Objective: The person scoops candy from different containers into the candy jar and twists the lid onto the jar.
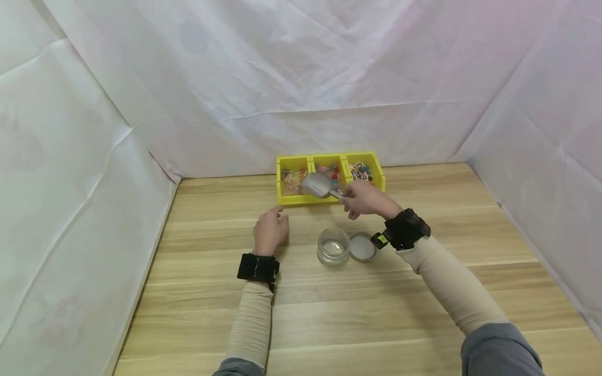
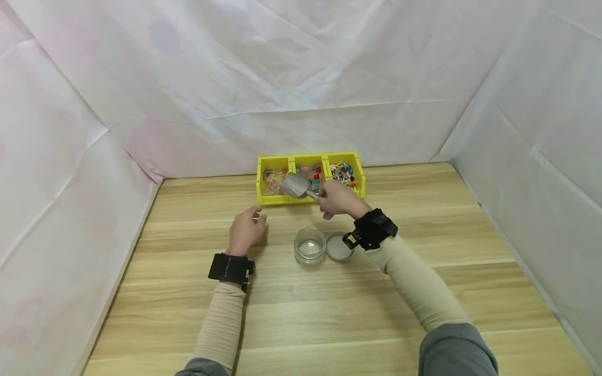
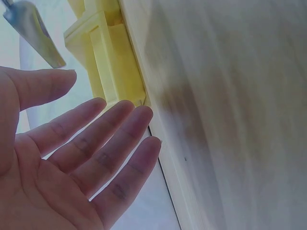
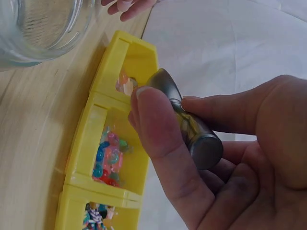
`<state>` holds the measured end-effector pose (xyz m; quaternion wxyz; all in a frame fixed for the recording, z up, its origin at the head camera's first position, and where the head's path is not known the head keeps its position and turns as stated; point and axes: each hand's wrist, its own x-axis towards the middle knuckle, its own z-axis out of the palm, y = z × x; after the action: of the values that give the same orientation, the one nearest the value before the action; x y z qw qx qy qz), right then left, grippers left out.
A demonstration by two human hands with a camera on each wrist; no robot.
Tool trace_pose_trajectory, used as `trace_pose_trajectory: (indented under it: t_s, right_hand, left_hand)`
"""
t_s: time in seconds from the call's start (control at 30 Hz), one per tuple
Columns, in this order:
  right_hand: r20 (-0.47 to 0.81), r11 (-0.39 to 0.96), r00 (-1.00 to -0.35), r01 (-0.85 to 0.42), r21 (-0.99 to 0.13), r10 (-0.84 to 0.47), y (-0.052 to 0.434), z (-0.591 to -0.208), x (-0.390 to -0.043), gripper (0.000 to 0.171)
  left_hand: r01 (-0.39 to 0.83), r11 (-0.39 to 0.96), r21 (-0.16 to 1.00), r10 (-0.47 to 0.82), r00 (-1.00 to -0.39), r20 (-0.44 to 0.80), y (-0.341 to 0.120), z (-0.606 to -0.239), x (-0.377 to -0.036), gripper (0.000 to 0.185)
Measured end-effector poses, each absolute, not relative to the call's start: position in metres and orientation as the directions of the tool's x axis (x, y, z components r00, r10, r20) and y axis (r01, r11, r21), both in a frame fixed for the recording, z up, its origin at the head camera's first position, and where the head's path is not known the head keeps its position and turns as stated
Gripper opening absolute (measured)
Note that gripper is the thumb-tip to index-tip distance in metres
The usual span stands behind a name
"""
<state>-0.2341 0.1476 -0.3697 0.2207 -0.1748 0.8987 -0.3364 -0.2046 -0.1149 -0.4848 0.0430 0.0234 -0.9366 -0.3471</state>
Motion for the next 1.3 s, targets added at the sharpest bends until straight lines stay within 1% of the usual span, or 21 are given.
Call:
trace_pose_trajectory:
  t_s: [0.37,0.57,1.3]
  right_hand:
    - [-0.285,0.711,-0.866,-0.109,-0.695,-0.411,0.179,-0.372,-0.218,0.027]
    - [-0.279,0.695,-0.889,-0.059,-0.717,-0.364,0.196,-0.375,-0.213,0.024]
    - [-0.281,0.655,-0.926,0.049,-0.754,-0.254,0.224,-0.381,-0.207,0.026]
  left_hand:
    - [-0.015,0.750,0.661,-0.068,-0.996,0.055,-0.121,-0.487,-0.203,0.037]
    - [0.000,0.751,0.660,-0.060,-0.996,0.068,-0.124,-0.489,-0.202,0.037]
    - [-0.026,0.757,0.653,-0.080,-0.995,0.053,-0.135,-0.487,-0.203,0.037]
